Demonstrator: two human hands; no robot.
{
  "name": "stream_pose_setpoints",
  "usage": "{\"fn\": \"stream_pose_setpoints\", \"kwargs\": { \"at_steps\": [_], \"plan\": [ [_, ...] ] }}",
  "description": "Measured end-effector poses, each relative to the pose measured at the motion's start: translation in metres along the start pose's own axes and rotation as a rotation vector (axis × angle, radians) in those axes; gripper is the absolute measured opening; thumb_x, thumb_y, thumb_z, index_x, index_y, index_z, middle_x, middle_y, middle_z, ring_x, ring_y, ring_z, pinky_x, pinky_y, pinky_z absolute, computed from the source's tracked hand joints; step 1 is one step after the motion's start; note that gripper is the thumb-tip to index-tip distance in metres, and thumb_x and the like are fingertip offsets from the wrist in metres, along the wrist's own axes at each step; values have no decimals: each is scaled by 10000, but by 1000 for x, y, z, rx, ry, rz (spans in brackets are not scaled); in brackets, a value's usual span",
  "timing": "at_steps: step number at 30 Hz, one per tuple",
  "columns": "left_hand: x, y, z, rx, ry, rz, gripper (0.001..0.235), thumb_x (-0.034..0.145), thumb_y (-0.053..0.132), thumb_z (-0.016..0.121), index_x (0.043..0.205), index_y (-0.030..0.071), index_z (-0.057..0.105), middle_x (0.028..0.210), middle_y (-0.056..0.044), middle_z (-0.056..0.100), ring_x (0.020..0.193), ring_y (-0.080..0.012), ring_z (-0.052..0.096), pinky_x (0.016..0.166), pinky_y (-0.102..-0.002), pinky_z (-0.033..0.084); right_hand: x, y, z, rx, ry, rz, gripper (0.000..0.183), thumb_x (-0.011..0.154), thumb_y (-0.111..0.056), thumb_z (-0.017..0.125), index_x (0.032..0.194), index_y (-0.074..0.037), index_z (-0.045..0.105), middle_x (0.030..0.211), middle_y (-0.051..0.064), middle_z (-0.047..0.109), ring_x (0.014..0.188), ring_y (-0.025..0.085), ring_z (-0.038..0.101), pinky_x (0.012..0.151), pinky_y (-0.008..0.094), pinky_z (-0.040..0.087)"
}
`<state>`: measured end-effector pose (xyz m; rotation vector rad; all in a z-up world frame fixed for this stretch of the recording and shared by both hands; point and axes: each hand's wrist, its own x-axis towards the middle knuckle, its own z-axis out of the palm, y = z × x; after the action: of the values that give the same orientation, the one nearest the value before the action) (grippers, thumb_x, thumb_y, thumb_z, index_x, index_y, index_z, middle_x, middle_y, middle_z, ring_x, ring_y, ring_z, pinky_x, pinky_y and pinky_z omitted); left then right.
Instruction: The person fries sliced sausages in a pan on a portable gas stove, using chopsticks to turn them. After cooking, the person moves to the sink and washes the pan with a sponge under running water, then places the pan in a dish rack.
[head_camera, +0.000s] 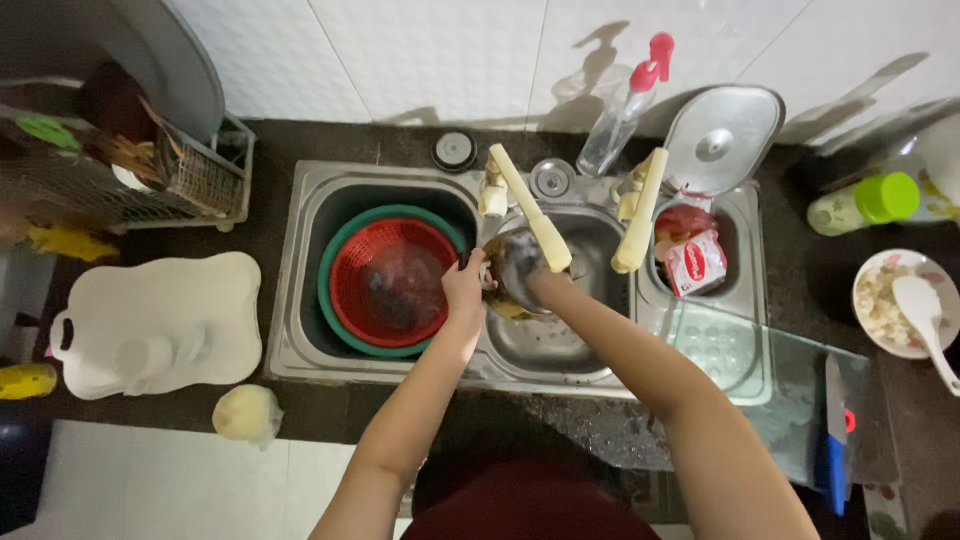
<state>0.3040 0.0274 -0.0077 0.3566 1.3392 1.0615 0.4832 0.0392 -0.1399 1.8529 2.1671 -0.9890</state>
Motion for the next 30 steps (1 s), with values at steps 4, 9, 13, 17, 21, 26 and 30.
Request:
{"fn": "stream_pose_setpoints", "kwargs": {
  "at_steps": [4, 9, 13, 17, 21, 26, 30],
  "plan": [
    [2, -10, -2, 28, -22, 3, 275, 983, 227, 673, 980, -48, 659, 758, -109, 588, 545, -174, 513, 513, -363, 508, -19, -11, -11, 349, -258, -269, 320, 950, -101, 590, 1259, -37, 641, 1184, 128, 714, 1079, 259, 699, 998, 409, 552],
    [11, -33, -17, -37, -83, 105, 296, 974, 256, 680, 1016, -37, 672, 829, -92, 635, 589, -133, 551, 539, -332, 527, -53, -4, -10, 1676, -227, -161, 409, 952, -61, 566, 1358, -34, 604, 1277, 133, 702, 1153, 239, 687, 1040, 414, 539],
    [26, -42, -18, -51, -127, 155, 285, 956, 242, 704, 992, -37, 664, 809, -73, 637, 572, -139, 558, 532, -336, 527, -67, 9, -13, 2053, -57, -314, 440, 987, -90, 524, 1421, -20, 507, 1354, 146, 630, 1216, 283, 641, 1045, 492, 520],
    [25, -48, -19, 21, -131, 172, 253, 965, 238, 707, 970, -12, 668, 688, -63, 593, 536, -149, 559, 525, -333, 516, -78, 17, -13, 2216, -112, -307, 437, 1059, -192, 473, 1451, -3, 508, 1380, 161, 618, 1240, 295, 610, 1074, 480, 485],
    [9, -41, -15, 83, -180, 283, 220, 958, 207, 712, 921, -4, 663, 673, -47, 606, 548, -136, 569, 545, -326, 522, -89, 21, -11, 2196, -38, -291, 451, 1070, -246, 435, 1434, 1, 535, 1391, 156, 622, 1266, 302, 608, 1117, 498, 472],
    [-31, -18, -5, 641, -191, 840, 137, 880, 138, 755, 956, 46, 689, 770, -87, 695, 679, -200, 672, 641, -371, 546, -106, 40, -3, 2380, 155, -205, 400, 1068, -320, 410, 1367, -106, 568, 1331, 99, 632, 1206, 301, 608, 1062, 601, 467],
    [-66, -1, 1, 937, -261, 1094, 148, 869, 154, 782, 988, 132, 698, 822, -119, 685, 759, -309, 677, 653, -416, 538, -119, 62, 13, 2421, 295, -130, 578, 1030, -562, 360, 1353, -132, 573, 1325, 89, 647, 1184, 305, 591, 1033, 597, 463]
  ]
}}
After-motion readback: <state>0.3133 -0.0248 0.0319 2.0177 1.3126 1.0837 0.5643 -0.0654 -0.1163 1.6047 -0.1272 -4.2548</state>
